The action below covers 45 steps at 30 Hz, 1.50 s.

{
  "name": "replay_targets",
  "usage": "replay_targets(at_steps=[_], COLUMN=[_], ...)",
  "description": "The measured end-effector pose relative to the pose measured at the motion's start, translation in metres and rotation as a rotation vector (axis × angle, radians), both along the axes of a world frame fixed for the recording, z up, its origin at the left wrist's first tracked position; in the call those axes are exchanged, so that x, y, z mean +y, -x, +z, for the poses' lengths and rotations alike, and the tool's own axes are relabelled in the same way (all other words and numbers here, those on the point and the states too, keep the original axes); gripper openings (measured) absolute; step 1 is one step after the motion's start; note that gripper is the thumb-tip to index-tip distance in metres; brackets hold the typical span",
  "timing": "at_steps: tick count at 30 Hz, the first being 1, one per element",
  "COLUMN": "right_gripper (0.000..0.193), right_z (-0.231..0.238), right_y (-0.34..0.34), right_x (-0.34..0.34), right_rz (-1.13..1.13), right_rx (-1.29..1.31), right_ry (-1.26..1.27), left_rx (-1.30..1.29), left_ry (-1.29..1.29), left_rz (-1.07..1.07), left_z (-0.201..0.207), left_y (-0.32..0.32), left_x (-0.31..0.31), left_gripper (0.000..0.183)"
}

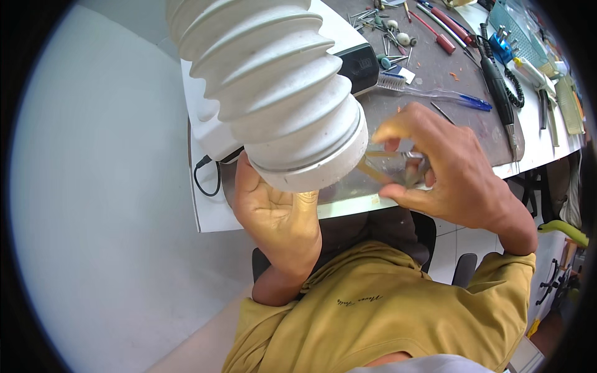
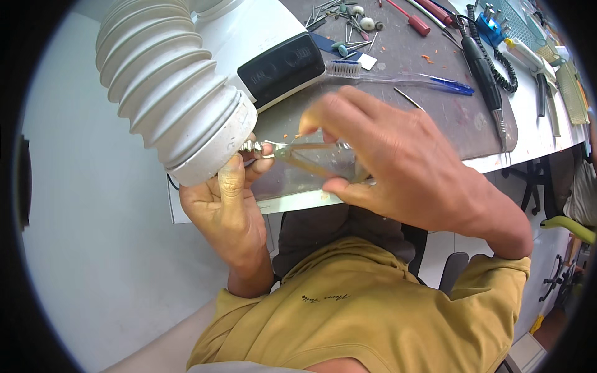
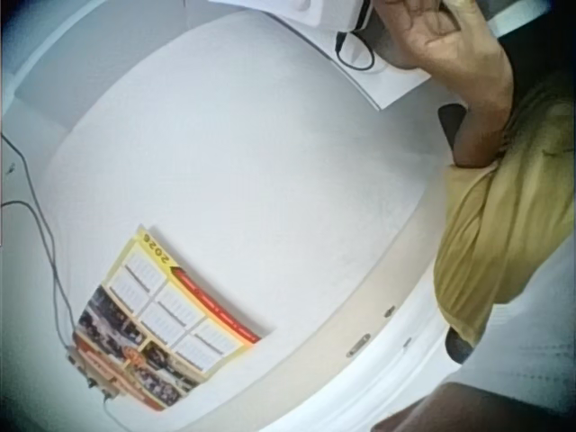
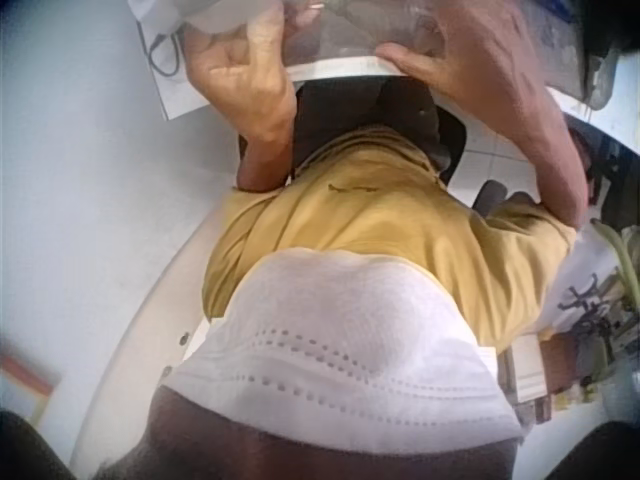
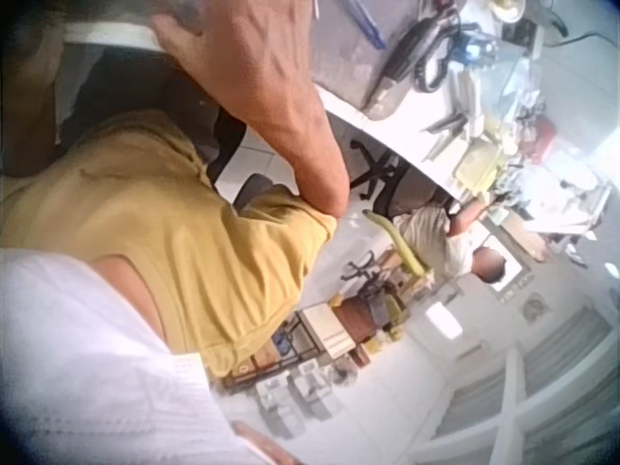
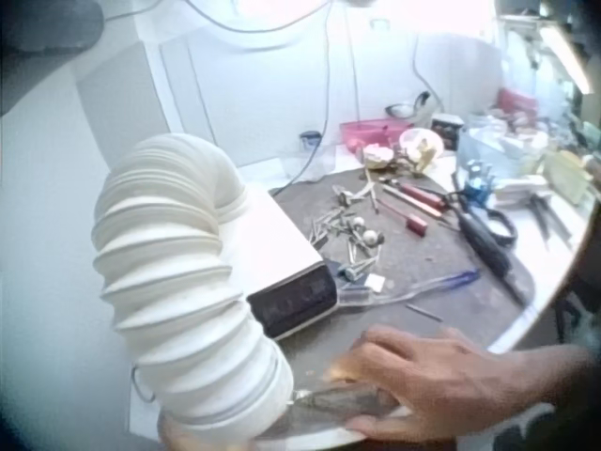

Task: The person uses a rotary handpiece to grind and shape a small dental appliance. They repeatedly adjust the flexible extraction arm for better access and lighting, switch between different rotary bits, and inspect the workpiece. At the end, they measure the appliance with calipers.

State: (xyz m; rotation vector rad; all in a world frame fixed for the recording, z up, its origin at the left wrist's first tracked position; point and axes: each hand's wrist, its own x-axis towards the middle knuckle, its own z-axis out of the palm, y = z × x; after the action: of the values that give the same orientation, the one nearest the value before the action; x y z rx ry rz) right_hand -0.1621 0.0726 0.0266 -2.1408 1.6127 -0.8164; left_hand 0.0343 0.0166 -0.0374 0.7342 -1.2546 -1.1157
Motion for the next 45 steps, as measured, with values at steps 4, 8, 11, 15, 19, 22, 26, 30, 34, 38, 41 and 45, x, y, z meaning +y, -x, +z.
replay_targets(at_steps=[4, 8, 11, 15, 19, 22, 26, 30, 34, 38, 41, 45], right_gripper=[0.052, 0.061, 0.067, 0.068, 0.065, 0.06, 0.05, 0.039, 0.037, 0.035, 0.031, 0.035], right_z=[-0.018, -0.023, -0.022, -0.021, -0.012, -0.013, -0.011, -0.012, -0.017, -0.01, -0.003, -0.007], right_y=[-0.002, 0.005, 0.015, 0.026, 0.029, 0.036, 0.046, 0.044, 0.037, 0.034, 0.033, 0.039], right_x=[-0.004, -0.013, -0.019, -0.022, -0.023, -0.03, -0.031, -0.025, -0.021, -0.021, -0.015, -0.004], right_rz=[0.015, -0.003, 0.023, 0.05, 0.056, 0.071, 0.148, 0.15, 0.016, -0.135, -0.198, -0.037], right_rx=[0.126, 0.268, 0.364, 0.49, 0.529, 0.588, 0.558, 0.378, 0.38, 0.428, 0.571, 0.61], right_ry=[0.305, 0.476, 0.572, 0.638, 0.633, 0.691, 0.666, 0.522, 0.36, 0.328, 0.366, 0.249], left_rx=[-0.033, -0.164, -0.28, -0.314, -0.407, -0.418, -0.42, -0.51, -0.56, -0.564, -0.519, -0.458], left_ry=[0.065, 0.034, -0.001, -0.2, -0.242, -0.266, -0.306, -0.325, -0.348, -0.338, -0.305, -0.315], left_rz=[0.053, 0.027, -0.087, -0.36, -0.6, -0.645, -0.703, -0.58, -0.53, -0.573, -0.64, -0.687], left_z=[0.003, 0.003, 0.012, 0.023, 0.037, 0.044, 0.046, 0.031, 0.024, 0.028, 0.037, 0.035], left_y=[0.004, -0.002, -0.011, -0.021, -0.022, -0.018, -0.015, -0.023, -0.034, -0.031, -0.018, -0.009], left_x=[0.001, 0.003, 0.0, -0.015, -0.036, -0.04, -0.041, -0.041, -0.035, -0.037, -0.041, -0.043], left_gripper=[0.027, 0.027, 0.028, 0.026, 0.027, 0.033, 0.042, 0.041, 0.037, 0.033, 0.03, 0.029])
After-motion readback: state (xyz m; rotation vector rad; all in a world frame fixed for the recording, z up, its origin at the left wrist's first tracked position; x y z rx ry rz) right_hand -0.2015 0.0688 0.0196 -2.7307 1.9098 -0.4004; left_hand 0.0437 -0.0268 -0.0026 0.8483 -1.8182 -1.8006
